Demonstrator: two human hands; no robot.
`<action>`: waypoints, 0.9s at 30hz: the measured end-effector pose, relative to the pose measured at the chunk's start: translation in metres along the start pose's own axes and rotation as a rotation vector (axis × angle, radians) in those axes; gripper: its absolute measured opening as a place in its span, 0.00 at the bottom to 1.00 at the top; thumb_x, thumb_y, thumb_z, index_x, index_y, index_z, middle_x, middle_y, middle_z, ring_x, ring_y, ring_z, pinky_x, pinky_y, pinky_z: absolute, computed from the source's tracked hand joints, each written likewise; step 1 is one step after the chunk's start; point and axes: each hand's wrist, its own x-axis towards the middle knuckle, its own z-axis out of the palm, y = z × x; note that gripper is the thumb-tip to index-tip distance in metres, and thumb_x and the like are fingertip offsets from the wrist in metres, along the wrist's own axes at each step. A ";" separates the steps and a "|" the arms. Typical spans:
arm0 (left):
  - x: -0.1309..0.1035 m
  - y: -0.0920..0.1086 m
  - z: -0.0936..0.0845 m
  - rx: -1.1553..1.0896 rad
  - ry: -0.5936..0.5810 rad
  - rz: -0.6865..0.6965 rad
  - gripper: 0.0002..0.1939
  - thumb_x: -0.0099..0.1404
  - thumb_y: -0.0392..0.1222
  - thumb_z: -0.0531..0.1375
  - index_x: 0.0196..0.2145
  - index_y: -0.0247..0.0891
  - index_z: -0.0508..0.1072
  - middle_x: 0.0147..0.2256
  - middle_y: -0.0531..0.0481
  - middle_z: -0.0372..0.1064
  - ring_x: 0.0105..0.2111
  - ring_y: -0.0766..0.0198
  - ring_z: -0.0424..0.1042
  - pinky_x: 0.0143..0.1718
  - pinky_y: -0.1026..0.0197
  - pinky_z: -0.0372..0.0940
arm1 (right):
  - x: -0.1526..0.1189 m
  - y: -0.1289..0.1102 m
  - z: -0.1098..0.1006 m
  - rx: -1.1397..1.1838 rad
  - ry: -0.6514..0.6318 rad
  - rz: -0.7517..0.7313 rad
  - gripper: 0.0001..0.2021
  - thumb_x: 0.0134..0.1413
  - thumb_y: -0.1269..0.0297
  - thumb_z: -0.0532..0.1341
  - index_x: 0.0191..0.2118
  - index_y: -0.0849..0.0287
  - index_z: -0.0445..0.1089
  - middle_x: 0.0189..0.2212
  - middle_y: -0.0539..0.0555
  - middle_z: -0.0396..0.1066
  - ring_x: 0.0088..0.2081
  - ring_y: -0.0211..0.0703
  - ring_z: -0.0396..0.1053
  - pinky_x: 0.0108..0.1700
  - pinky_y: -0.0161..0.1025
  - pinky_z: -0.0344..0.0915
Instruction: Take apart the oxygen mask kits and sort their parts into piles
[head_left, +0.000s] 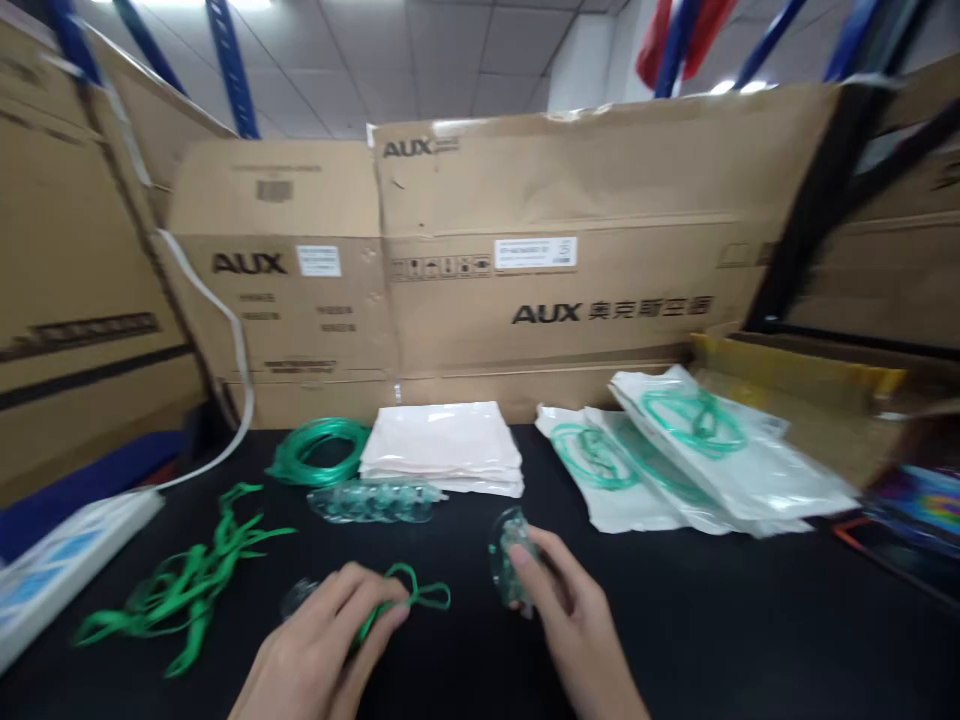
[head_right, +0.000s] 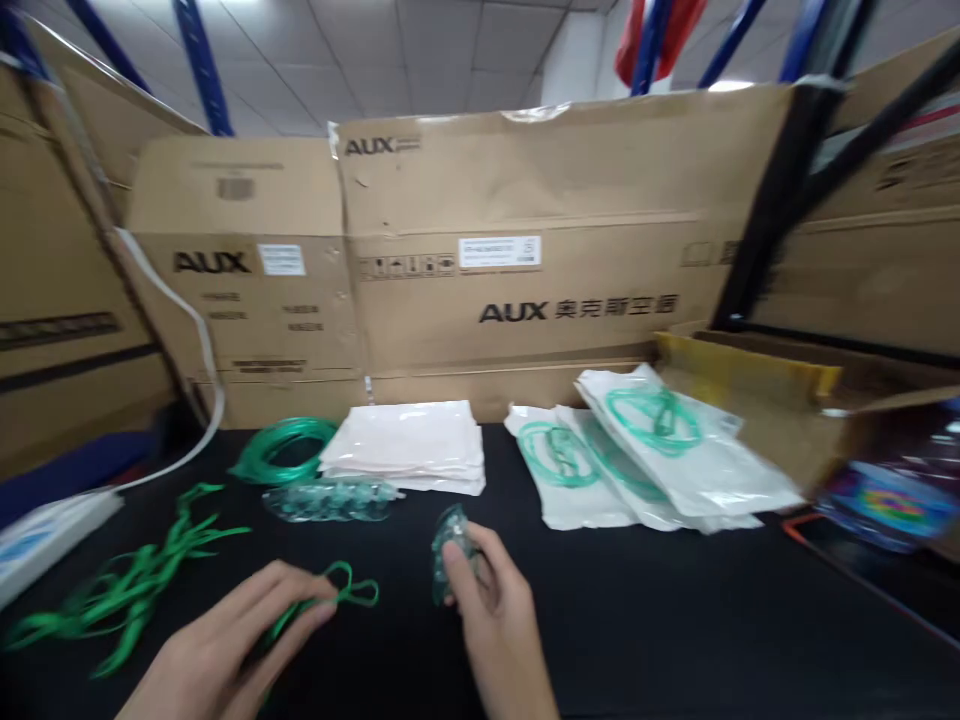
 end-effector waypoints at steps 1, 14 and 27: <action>0.003 -0.001 -0.016 0.037 0.008 -0.063 0.12 0.78 0.48 0.53 0.46 0.48 0.76 0.43 0.51 0.78 0.42 0.61 0.80 0.44 0.68 0.73 | 0.001 0.000 0.000 -0.011 0.003 0.003 0.23 0.56 0.43 0.68 0.47 0.58 0.75 0.31 0.52 0.72 0.31 0.43 0.67 0.36 0.37 0.68; -0.011 -0.092 -0.074 0.413 0.199 -0.514 0.30 0.68 0.65 0.55 0.51 0.38 0.78 0.49 0.37 0.76 0.53 0.40 0.73 0.57 0.43 0.65 | 0.001 0.001 0.002 -0.085 -0.124 -0.040 0.24 0.58 0.43 0.66 0.50 0.57 0.76 0.28 0.49 0.69 0.31 0.42 0.68 0.37 0.37 0.69; 0.040 0.030 0.033 -0.818 -0.115 -0.516 0.19 0.75 0.53 0.56 0.44 0.40 0.82 0.40 0.49 0.80 0.41 0.58 0.77 0.45 0.63 0.70 | -0.006 0.006 0.001 -0.365 -0.275 -0.267 0.21 0.65 0.56 0.65 0.62 0.48 0.73 0.58 0.55 0.74 0.58 0.51 0.71 0.60 0.44 0.67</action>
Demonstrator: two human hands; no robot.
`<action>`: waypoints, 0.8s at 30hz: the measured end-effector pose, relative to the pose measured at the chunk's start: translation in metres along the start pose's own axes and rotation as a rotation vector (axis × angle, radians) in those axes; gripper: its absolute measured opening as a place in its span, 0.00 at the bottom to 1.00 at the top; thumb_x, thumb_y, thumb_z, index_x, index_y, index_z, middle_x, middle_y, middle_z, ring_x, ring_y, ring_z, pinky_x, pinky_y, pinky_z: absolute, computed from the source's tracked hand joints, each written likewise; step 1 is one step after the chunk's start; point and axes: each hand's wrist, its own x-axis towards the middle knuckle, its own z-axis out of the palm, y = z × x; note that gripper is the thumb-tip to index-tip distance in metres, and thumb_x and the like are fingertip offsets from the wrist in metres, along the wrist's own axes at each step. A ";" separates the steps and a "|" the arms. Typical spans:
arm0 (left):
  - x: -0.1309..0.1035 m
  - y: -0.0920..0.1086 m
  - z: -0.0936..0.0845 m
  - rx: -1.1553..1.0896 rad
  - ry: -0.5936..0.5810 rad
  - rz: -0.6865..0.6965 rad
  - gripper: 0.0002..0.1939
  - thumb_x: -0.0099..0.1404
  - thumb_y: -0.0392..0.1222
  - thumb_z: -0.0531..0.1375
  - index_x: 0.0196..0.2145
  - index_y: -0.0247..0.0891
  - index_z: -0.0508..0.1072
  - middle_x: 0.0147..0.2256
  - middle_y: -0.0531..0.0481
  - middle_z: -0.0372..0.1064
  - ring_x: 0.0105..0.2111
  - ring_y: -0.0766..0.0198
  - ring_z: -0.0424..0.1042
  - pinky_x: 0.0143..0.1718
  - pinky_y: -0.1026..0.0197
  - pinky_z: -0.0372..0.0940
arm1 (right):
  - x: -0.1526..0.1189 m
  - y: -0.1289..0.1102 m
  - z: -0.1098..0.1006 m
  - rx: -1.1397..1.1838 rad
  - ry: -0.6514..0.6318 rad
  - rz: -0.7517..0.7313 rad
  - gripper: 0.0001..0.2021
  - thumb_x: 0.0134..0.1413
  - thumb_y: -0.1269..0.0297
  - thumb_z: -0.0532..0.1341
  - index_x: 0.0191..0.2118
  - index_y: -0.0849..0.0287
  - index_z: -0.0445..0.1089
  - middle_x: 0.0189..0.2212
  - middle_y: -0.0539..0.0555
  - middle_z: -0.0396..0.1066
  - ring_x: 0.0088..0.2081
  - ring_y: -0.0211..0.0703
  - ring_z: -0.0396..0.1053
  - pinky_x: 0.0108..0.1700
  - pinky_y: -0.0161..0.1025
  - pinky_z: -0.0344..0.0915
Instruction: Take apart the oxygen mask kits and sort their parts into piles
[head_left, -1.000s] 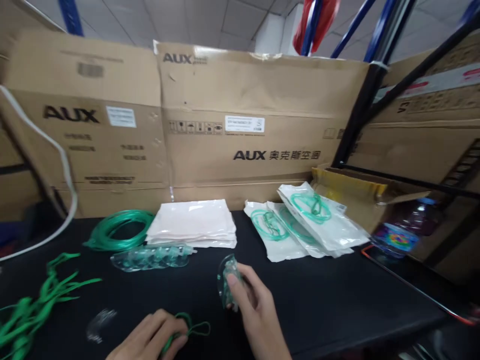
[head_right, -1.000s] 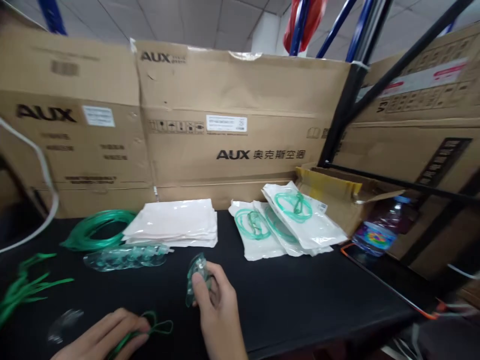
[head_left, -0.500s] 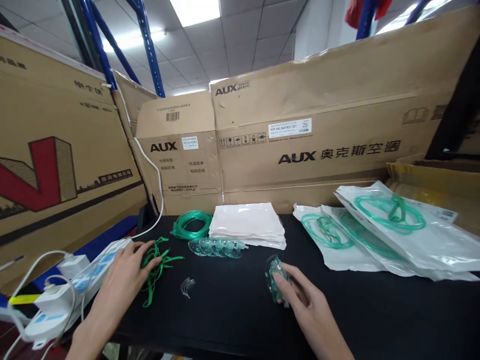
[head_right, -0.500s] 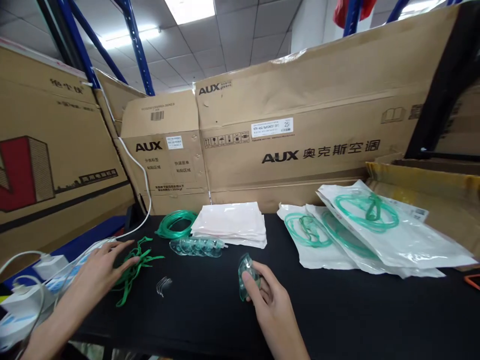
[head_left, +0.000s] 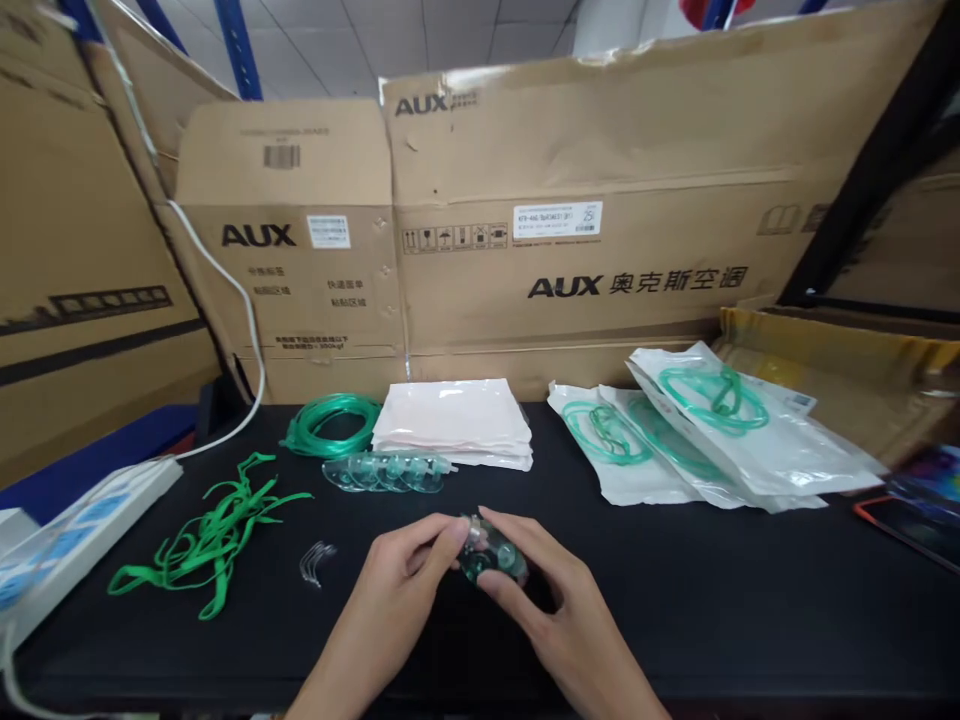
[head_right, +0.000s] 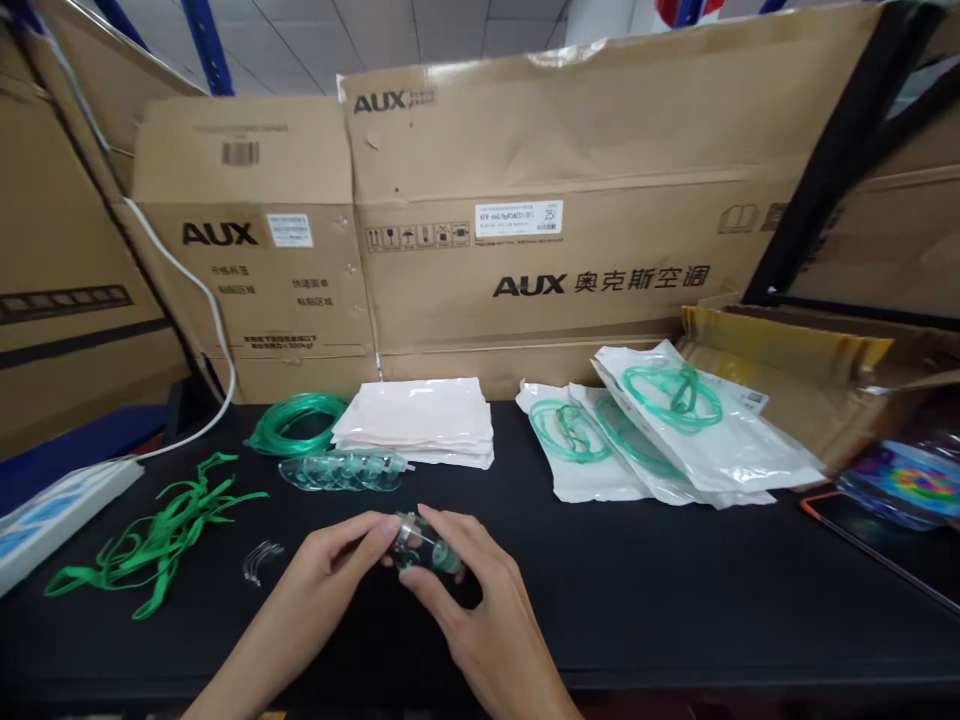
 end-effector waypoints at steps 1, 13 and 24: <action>-0.001 -0.004 -0.001 -0.016 0.003 -0.001 0.18 0.76 0.53 0.56 0.45 0.40 0.82 0.42 0.49 0.80 0.42 0.59 0.76 0.45 0.63 0.70 | 0.000 0.000 0.000 0.001 -0.011 0.013 0.22 0.66 0.55 0.63 0.63 0.47 0.71 0.59 0.55 0.74 0.59 0.50 0.71 0.63 0.45 0.65; -0.010 -0.014 -0.009 -0.286 -0.083 -0.192 0.12 0.70 0.40 0.62 0.47 0.45 0.83 0.39 0.52 0.79 0.41 0.63 0.75 0.47 0.64 0.70 | 0.000 0.002 0.000 -0.081 -0.002 0.032 0.19 0.63 0.61 0.67 0.57 0.34 0.74 0.56 0.43 0.76 0.56 0.39 0.74 0.57 0.31 0.69; -0.018 -0.018 -0.001 -0.253 -0.021 -0.158 0.09 0.72 0.40 0.62 0.49 0.48 0.77 0.43 0.54 0.74 0.28 0.72 0.71 0.24 0.72 0.71 | 0.002 -0.007 0.002 -0.068 0.046 0.012 0.19 0.58 0.69 0.67 0.50 0.36 0.78 0.45 0.40 0.82 0.45 0.37 0.79 0.49 0.30 0.74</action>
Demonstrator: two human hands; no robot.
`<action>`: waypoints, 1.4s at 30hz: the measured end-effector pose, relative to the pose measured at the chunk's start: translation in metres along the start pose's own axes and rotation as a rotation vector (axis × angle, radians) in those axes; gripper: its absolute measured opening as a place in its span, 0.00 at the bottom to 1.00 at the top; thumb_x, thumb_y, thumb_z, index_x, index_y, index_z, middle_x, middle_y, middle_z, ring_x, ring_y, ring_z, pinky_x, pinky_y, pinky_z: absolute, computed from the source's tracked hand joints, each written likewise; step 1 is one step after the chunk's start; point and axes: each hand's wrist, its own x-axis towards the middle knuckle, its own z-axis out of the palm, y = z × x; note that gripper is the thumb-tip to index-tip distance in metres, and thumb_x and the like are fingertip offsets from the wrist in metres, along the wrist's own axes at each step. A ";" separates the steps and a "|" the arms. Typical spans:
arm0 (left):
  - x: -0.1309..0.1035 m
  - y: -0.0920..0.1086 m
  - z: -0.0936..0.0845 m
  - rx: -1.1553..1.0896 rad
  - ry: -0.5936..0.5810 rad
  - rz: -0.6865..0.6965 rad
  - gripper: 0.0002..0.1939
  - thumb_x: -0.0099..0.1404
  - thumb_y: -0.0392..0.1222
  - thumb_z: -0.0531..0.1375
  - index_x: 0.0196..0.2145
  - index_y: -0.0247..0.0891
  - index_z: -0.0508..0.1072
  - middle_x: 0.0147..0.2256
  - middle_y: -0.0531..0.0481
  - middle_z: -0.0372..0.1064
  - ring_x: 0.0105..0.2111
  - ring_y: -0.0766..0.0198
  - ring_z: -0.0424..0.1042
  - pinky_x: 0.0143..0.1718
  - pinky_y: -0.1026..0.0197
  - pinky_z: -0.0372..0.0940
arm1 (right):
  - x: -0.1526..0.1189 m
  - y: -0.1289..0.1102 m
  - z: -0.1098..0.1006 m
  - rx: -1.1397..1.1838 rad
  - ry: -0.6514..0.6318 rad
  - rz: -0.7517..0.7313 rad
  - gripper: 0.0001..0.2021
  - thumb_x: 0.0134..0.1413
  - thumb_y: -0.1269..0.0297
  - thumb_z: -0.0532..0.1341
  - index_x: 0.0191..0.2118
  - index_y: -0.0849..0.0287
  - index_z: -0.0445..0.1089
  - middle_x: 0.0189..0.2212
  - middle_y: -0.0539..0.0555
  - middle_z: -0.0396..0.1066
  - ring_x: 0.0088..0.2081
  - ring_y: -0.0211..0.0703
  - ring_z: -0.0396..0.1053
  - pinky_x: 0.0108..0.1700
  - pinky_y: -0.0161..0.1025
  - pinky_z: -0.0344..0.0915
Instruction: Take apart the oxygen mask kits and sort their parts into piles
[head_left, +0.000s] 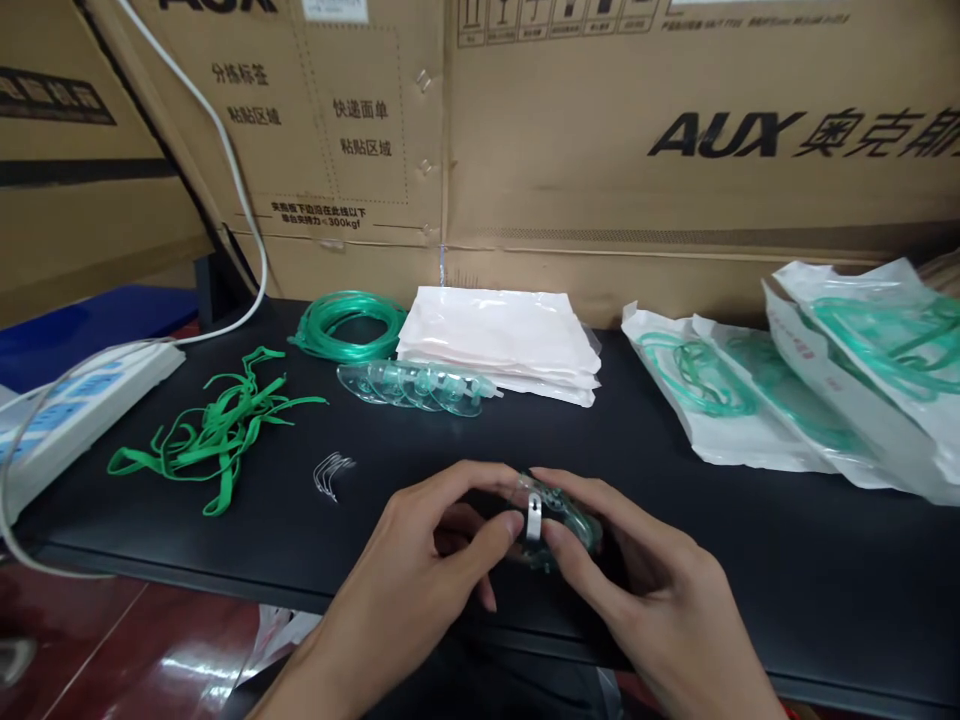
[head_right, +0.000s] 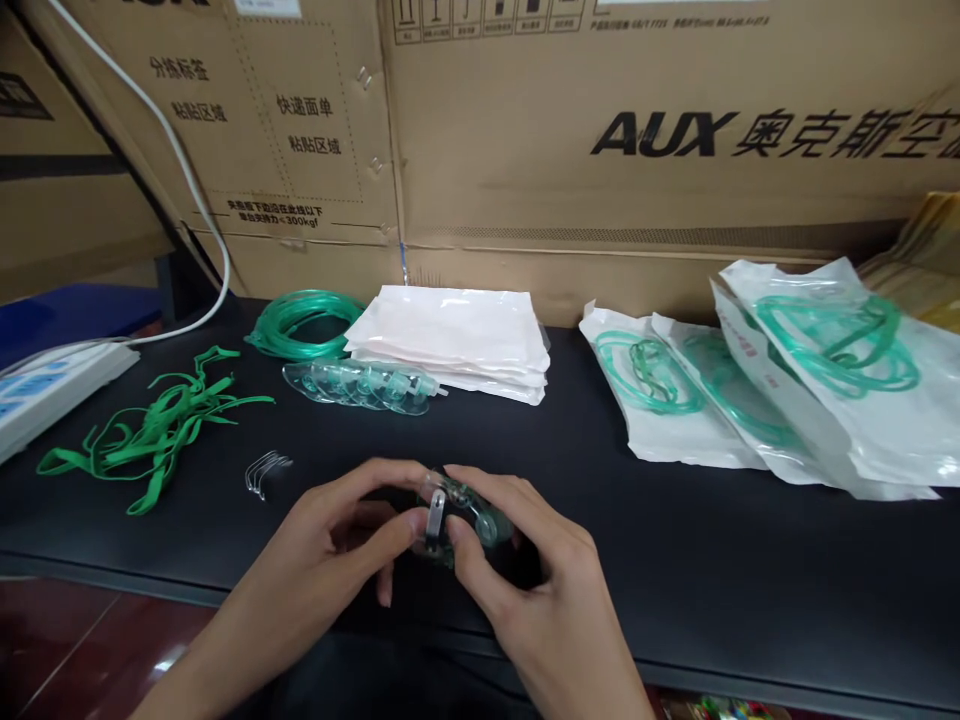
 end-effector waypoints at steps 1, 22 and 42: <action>0.000 0.000 0.000 -0.001 0.027 -0.002 0.08 0.72 0.41 0.63 0.48 0.48 0.77 0.44 0.55 0.74 0.28 0.72 0.72 0.24 0.72 0.72 | 0.000 0.000 0.000 0.007 0.006 0.004 0.19 0.59 0.69 0.67 0.50 0.36 0.78 0.46 0.40 0.82 0.46 0.37 0.79 0.49 0.30 0.73; -0.004 0.000 0.002 0.339 0.099 0.245 0.05 0.72 0.39 0.64 0.39 0.47 0.80 0.52 0.55 0.67 0.39 0.73 0.74 0.36 0.72 0.72 | 0.001 -0.006 -0.004 -0.006 -0.085 0.015 0.15 0.63 0.67 0.66 0.53 0.42 0.80 0.47 0.48 0.80 0.47 0.40 0.78 0.49 0.31 0.72; -0.003 0.002 -0.008 0.671 -0.050 0.518 0.18 0.70 0.41 0.67 0.56 0.43 0.71 0.55 0.52 0.75 0.55 0.62 0.70 0.60 0.58 0.63 | 0.003 -0.008 -0.001 -0.198 -0.062 0.046 0.12 0.67 0.55 0.61 0.46 0.47 0.82 0.37 0.49 0.82 0.40 0.47 0.79 0.52 0.44 0.72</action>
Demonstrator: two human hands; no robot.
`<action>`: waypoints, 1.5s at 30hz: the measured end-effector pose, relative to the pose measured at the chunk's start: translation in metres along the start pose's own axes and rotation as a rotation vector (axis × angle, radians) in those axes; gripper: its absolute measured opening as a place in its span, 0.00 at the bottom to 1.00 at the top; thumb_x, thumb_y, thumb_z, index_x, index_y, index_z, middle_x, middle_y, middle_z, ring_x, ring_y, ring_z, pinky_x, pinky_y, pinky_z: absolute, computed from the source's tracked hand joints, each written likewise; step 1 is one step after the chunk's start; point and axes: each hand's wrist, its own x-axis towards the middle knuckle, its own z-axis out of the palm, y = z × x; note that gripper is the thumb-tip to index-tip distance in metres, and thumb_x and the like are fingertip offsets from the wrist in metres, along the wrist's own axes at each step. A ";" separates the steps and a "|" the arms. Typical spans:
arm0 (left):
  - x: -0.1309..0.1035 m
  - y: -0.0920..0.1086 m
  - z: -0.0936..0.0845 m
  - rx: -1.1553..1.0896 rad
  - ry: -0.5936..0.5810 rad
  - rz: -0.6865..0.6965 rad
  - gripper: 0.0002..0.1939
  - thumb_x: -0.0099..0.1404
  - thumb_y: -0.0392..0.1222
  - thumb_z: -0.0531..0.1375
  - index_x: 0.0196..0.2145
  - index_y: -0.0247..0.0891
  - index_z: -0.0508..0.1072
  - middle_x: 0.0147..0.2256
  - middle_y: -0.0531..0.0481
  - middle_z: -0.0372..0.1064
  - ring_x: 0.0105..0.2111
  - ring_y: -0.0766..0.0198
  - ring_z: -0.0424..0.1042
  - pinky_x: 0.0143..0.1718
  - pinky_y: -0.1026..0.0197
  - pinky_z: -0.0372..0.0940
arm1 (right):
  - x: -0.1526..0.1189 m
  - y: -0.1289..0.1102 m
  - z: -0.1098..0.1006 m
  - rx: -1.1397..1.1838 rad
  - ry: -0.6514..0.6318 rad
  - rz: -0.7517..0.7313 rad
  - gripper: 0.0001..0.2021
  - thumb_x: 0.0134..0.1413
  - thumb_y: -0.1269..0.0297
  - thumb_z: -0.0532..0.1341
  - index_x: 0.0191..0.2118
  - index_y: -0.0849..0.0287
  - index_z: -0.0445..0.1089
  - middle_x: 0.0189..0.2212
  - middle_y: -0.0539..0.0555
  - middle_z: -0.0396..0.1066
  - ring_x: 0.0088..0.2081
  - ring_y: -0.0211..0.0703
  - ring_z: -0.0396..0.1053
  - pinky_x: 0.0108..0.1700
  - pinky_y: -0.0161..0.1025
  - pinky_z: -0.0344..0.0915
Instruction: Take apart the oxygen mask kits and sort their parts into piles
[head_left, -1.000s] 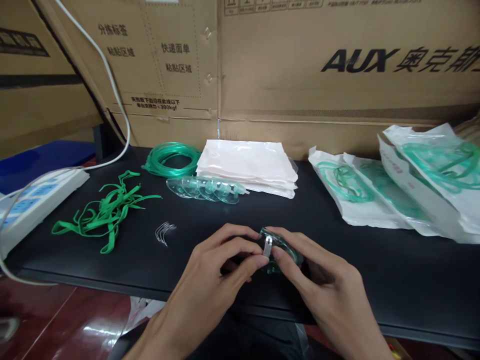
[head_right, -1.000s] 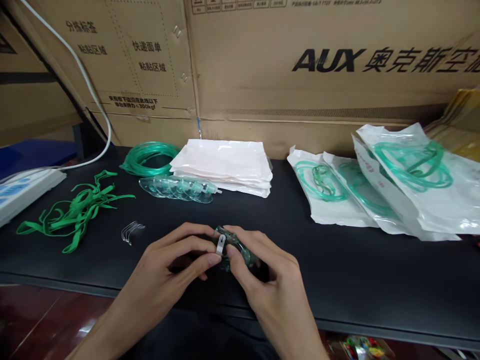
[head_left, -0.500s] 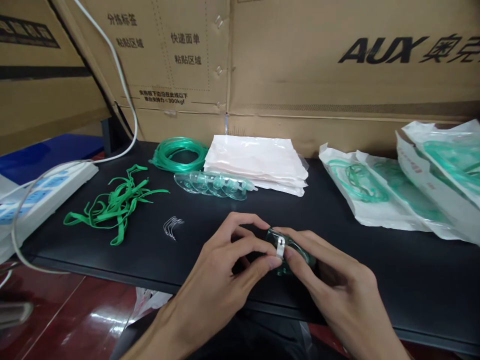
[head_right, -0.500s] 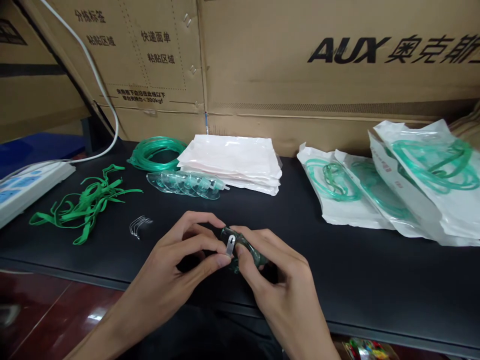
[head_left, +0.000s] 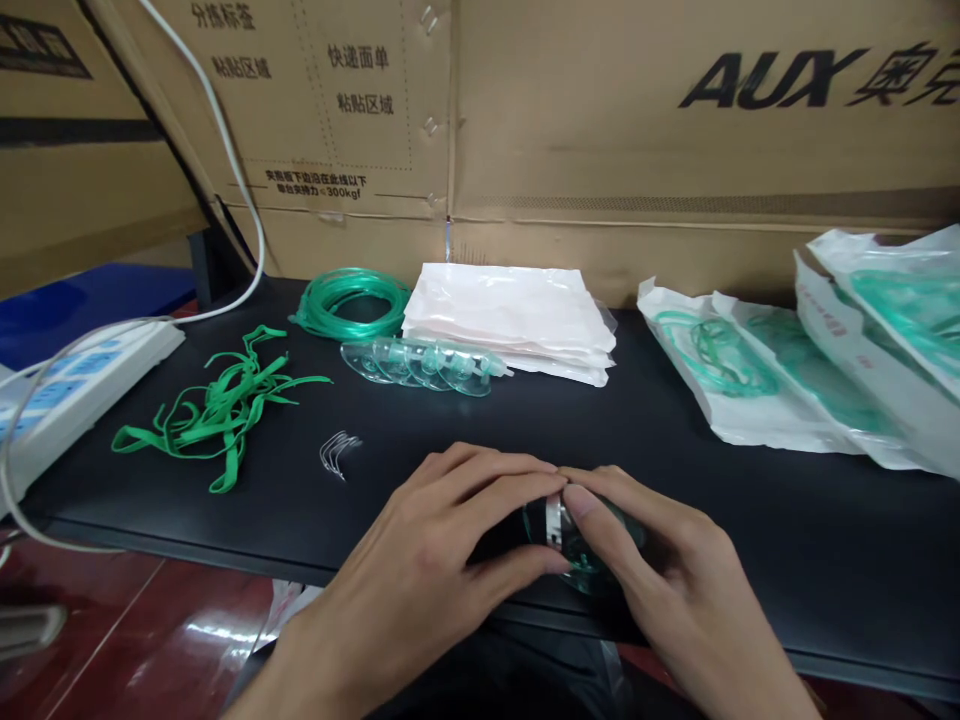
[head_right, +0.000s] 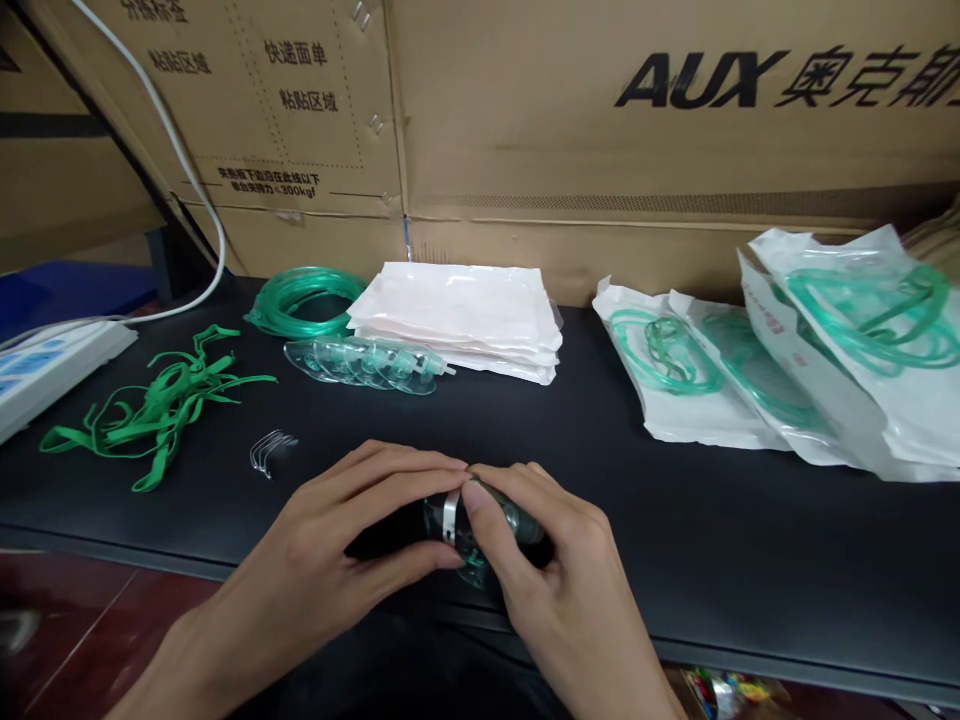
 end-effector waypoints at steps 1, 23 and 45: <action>0.000 -0.001 -0.002 0.009 -0.010 -0.010 0.19 0.70 0.41 0.67 0.56 0.44 0.70 0.55 0.53 0.75 0.55 0.61 0.70 0.60 0.58 0.63 | 0.000 0.000 0.000 -0.007 -0.024 0.001 0.12 0.68 0.54 0.60 0.46 0.47 0.81 0.39 0.49 0.83 0.42 0.48 0.79 0.57 0.45 0.70; 0.001 -0.006 -0.039 0.057 0.023 -0.144 0.14 0.67 0.39 0.67 0.49 0.47 0.71 0.50 0.55 0.73 0.52 0.60 0.71 0.61 0.54 0.60 | 0.000 0.018 0.004 -0.063 -0.047 -0.046 0.15 0.62 0.51 0.66 0.53 0.44 0.73 0.47 0.48 0.80 0.42 0.44 0.80 0.43 0.34 0.76; -0.030 -0.047 -0.105 0.516 -0.064 -0.187 0.20 0.72 0.52 0.62 0.59 0.48 0.69 0.58 0.47 0.68 0.59 0.50 0.66 0.62 0.45 0.60 | 0.028 0.017 -0.004 0.019 0.006 0.008 0.18 0.63 0.48 0.63 0.52 0.51 0.68 0.44 0.53 0.77 0.41 0.47 0.77 0.41 0.41 0.73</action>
